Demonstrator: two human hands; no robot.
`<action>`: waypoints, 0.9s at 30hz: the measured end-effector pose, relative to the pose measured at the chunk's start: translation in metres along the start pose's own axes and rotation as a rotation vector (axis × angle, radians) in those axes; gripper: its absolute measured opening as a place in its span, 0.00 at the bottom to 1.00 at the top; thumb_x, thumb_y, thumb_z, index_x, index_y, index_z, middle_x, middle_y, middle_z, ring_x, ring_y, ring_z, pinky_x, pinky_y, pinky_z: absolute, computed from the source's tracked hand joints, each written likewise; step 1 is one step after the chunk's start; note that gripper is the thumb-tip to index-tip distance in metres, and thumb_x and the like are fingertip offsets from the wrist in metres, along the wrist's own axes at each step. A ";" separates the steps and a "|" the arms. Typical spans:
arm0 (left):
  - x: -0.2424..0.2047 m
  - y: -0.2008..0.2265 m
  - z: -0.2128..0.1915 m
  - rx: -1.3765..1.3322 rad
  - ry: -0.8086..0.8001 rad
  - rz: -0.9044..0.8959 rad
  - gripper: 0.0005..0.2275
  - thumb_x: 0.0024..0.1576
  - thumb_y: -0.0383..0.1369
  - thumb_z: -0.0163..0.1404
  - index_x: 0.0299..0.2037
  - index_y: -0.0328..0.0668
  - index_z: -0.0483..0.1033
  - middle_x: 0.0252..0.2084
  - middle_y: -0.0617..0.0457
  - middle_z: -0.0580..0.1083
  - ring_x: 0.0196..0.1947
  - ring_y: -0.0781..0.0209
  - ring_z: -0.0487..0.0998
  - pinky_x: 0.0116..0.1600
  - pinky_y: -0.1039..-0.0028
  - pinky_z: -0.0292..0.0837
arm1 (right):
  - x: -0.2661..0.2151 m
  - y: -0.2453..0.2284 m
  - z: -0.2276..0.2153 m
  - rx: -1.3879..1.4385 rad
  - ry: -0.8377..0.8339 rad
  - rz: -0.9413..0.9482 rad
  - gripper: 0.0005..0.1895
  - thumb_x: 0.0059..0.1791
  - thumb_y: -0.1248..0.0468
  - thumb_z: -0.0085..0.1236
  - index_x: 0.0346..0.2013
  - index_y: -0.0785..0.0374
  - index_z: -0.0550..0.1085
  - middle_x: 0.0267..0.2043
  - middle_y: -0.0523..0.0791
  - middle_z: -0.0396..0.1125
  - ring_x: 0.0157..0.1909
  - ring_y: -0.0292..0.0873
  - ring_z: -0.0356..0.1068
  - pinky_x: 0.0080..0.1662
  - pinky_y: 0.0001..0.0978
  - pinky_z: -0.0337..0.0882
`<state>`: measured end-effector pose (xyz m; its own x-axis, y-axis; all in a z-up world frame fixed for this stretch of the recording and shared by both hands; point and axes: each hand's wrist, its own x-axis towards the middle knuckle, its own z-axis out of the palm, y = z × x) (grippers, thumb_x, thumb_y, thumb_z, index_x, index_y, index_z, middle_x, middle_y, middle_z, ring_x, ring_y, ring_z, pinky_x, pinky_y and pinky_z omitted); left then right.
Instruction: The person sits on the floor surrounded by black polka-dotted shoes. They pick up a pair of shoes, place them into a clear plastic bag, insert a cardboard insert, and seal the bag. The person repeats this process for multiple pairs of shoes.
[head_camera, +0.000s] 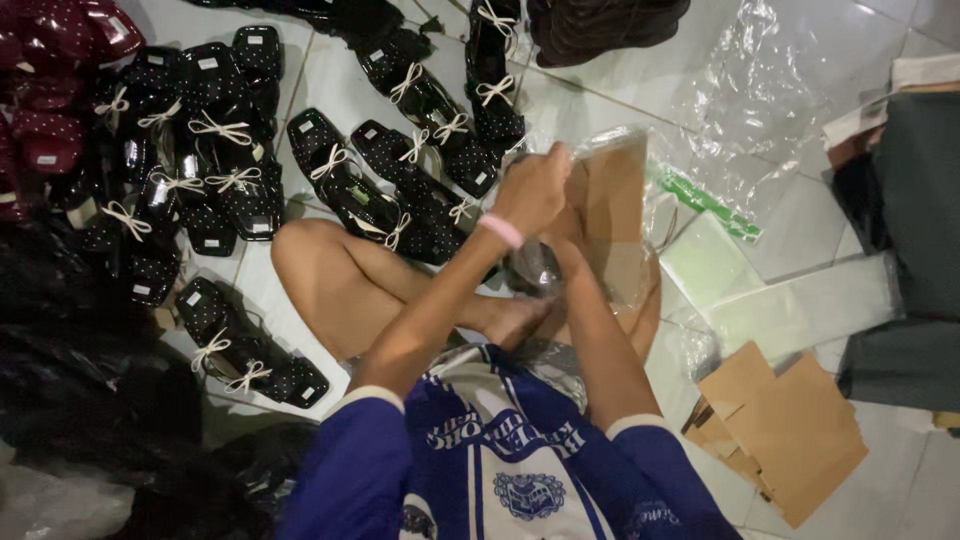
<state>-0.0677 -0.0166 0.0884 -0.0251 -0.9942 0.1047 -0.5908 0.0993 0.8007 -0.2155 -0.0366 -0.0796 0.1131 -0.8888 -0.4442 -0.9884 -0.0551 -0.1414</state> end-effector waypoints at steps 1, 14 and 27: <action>-0.009 0.009 -0.016 -0.001 -0.039 -0.055 0.08 0.62 0.28 0.44 0.48 0.34 0.68 0.31 0.33 0.76 0.35 0.31 0.78 0.42 0.46 0.72 | -0.002 -0.006 -0.001 0.003 -0.006 0.008 0.41 0.48 0.46 0.61 0.65 0.69 0.58 0.66 0.58 0.62 0.65 0.61 0.64 0.62 0.53 0.65; -0.078 0.045 -0.138 0.086 0.060 -0.085 0.07 0.59 0.25 0.43 0.44 0.37 0.71 0.37 0.37 0.77 0.39 0.32 0.77 0.42 0.49 0.71 | -0.021 -0.079 -0.022 -0.055 -0.172 0.001 0.53 0.47 0.46 0.60 0.73 0.76 0.46 0.70 0.59 0.56 0.70 0.60 0.60 0.65 0.50 0.65; -0.104 0.044 -0.144 0.104 0.092 -0.162 0.06 0.64 0.30 0.43 0.45 0.38 0.71 0.40 0.37 0.78 0.38 0.30 0.76 0.42 0.45 0.69 | -0.004 -0.079 0.025 -0.148 0.024 0.030 0.30 0.54 0.60 0.50 0.67 0.73 0.57 0.75 0.68 0.46 0.74 0.70 0.51 0.64 0.52 0.66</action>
<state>0.0254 0.0970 0.1975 0.1478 -0.9883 0.0373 -0.6614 -0.0708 0.7467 -0.1355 -0.0179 -0.0886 0.0822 -0.9016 -0.4248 -0.9957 -0.0929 0.0047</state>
